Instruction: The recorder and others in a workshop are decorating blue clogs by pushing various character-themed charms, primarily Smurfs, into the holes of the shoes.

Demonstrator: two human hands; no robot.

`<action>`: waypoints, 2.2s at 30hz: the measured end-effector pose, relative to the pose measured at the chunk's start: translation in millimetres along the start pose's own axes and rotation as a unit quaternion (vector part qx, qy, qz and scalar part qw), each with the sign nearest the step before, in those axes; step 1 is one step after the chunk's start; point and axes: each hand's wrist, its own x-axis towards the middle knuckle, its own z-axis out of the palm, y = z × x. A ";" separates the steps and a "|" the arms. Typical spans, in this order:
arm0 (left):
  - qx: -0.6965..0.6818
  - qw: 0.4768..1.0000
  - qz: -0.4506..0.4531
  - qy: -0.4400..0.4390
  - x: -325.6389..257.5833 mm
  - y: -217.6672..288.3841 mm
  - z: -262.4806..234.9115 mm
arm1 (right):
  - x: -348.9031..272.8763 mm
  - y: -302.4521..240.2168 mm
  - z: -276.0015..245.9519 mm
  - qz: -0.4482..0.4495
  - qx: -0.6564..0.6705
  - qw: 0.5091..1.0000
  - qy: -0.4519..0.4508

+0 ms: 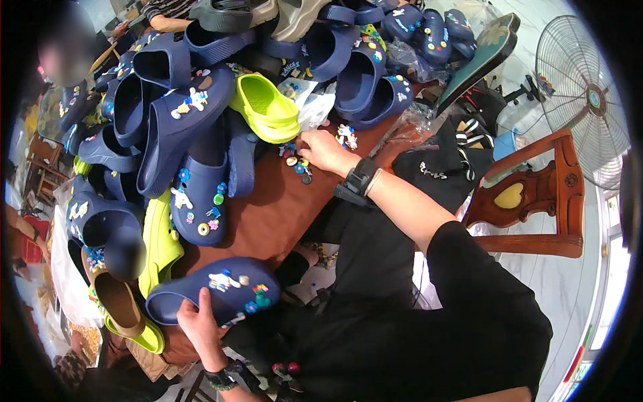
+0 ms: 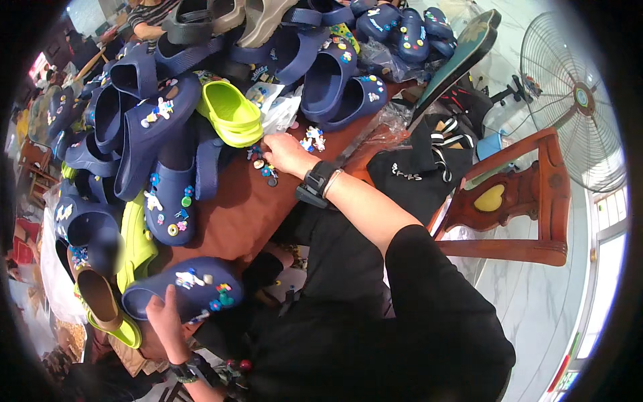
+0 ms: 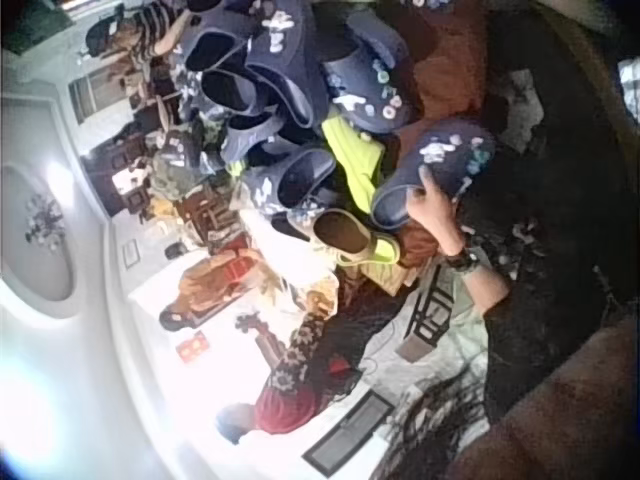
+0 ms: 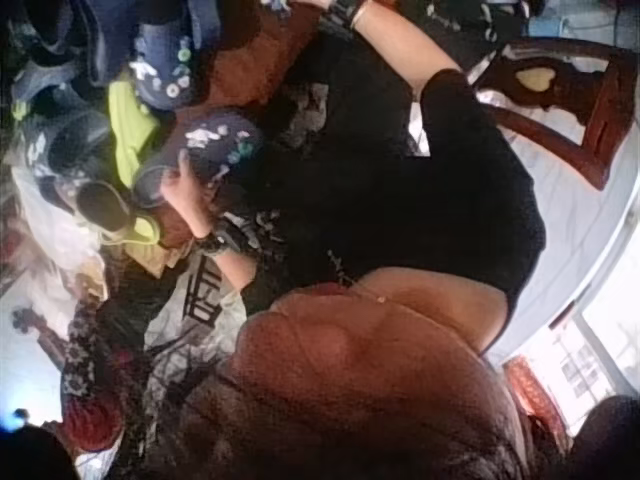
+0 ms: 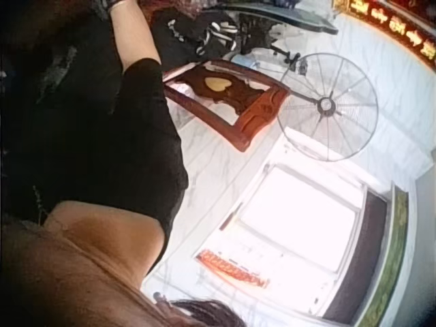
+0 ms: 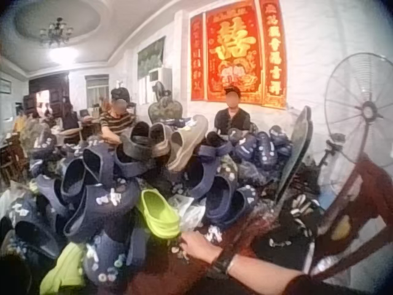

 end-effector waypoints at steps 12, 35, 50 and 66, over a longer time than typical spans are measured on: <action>0.009 0.994 -0.098 -0.054 -28.3 -11.1 15.4 | 19.8 9.5 68.5 -0.045 -0.070 0.991 0.101; -0.187 0.974 -0.131 -0.001 -20.6 -45.9 36.4 | -61.3 -165.3 50.1 0.007 0.362 0.908 -0.212; -0.200 0.967 -0.157 -0.032 -25.1 -31.7 26.0 | -80.4 -223.6 103.6 -0.227 0.239 0.900 -0.286; -0.348 0.927 -0.135 -0.039 -37.7 -36.5 40.4 | -74.7 -244.4 108.5 -0.111 0.197 0.896 -0.383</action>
